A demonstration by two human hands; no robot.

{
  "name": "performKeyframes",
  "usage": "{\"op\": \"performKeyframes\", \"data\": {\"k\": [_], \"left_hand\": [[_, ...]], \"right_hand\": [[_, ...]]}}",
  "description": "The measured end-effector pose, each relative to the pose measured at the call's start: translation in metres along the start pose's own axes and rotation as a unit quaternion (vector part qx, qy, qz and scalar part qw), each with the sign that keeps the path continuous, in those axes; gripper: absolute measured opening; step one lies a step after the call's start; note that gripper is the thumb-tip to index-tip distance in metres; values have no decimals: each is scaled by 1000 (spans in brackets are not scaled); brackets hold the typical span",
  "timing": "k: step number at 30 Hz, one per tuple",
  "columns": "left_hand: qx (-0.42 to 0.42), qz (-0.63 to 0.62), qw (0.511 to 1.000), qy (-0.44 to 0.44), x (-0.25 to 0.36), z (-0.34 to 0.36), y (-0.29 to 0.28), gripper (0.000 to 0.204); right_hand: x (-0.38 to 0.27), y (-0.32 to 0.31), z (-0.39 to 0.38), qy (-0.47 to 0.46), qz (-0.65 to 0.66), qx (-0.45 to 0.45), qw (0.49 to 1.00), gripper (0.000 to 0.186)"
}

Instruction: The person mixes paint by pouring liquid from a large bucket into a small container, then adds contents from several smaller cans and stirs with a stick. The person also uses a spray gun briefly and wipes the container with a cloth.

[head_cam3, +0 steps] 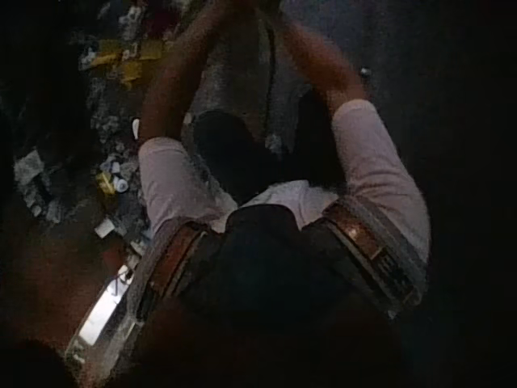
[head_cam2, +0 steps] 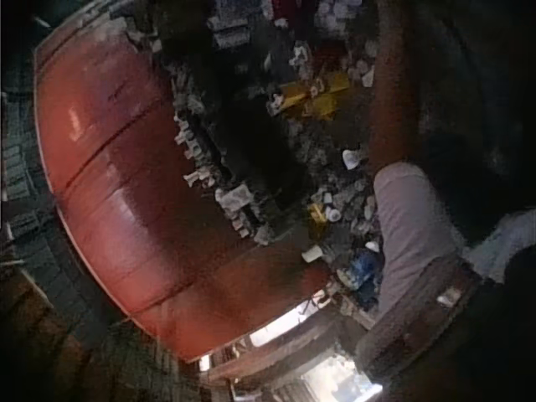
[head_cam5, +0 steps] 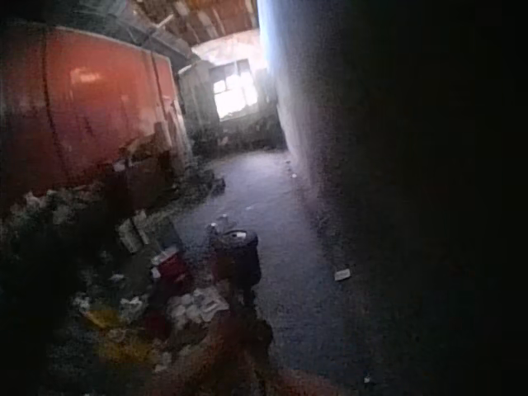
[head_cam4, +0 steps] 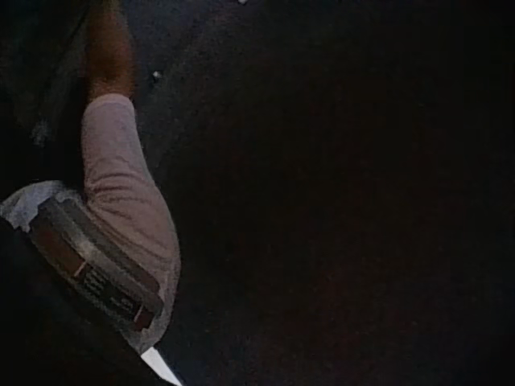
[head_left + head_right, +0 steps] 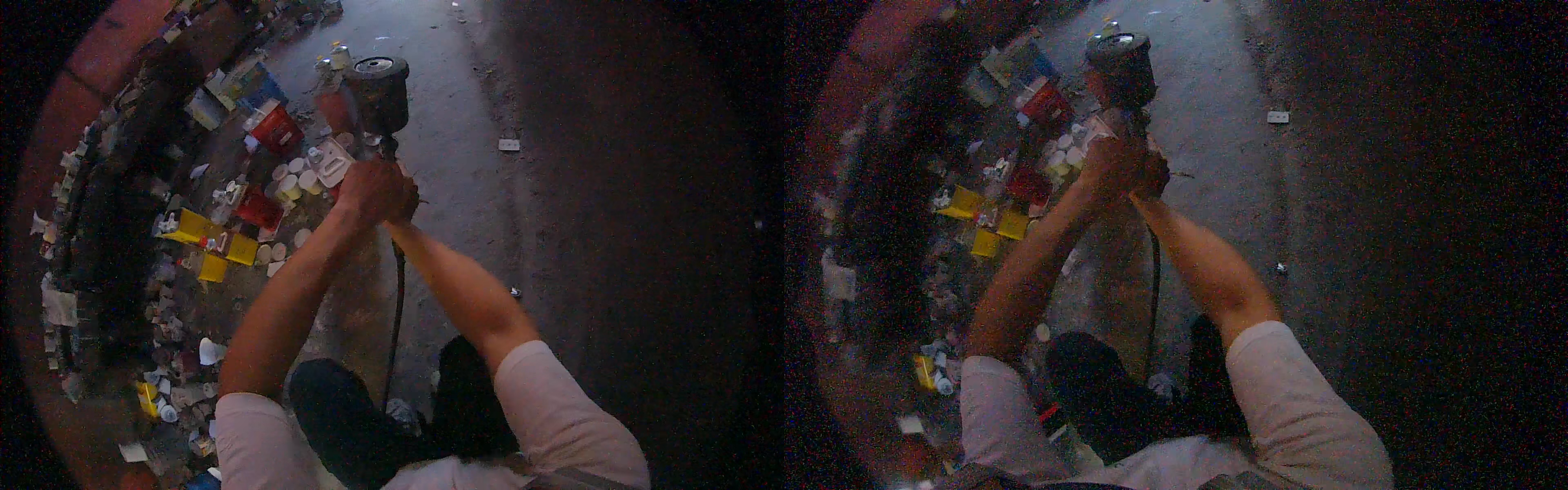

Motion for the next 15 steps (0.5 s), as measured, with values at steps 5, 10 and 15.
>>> {"op": "performKeyframes", "data": {"k": [5, 10, 15], "left_hand": [[32, -96, 989, -104, -21, 9, 2, 27], [90, -142, 978, -125, -28, 29, -2, 29], [161, -199, 948, -190, -39, 29, -16, 28]], "right_hand": [[-34, -24, 10, 22, -46, -62, 997, 47], [-43, -34, 37, -3, 17, -49, 999, 52], [-61, -31, 62, 53, -1, -80, 995, 47]]}}
Point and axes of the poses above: each hand's wrist, its own z-axis towards the middle knuckle, its own y-axis out of the palm, x = y × z, the point moved 2 cm from there along z, towards the middle knuckle, and after that the axes turned 15 degrees about y, right-handed, at the moved point
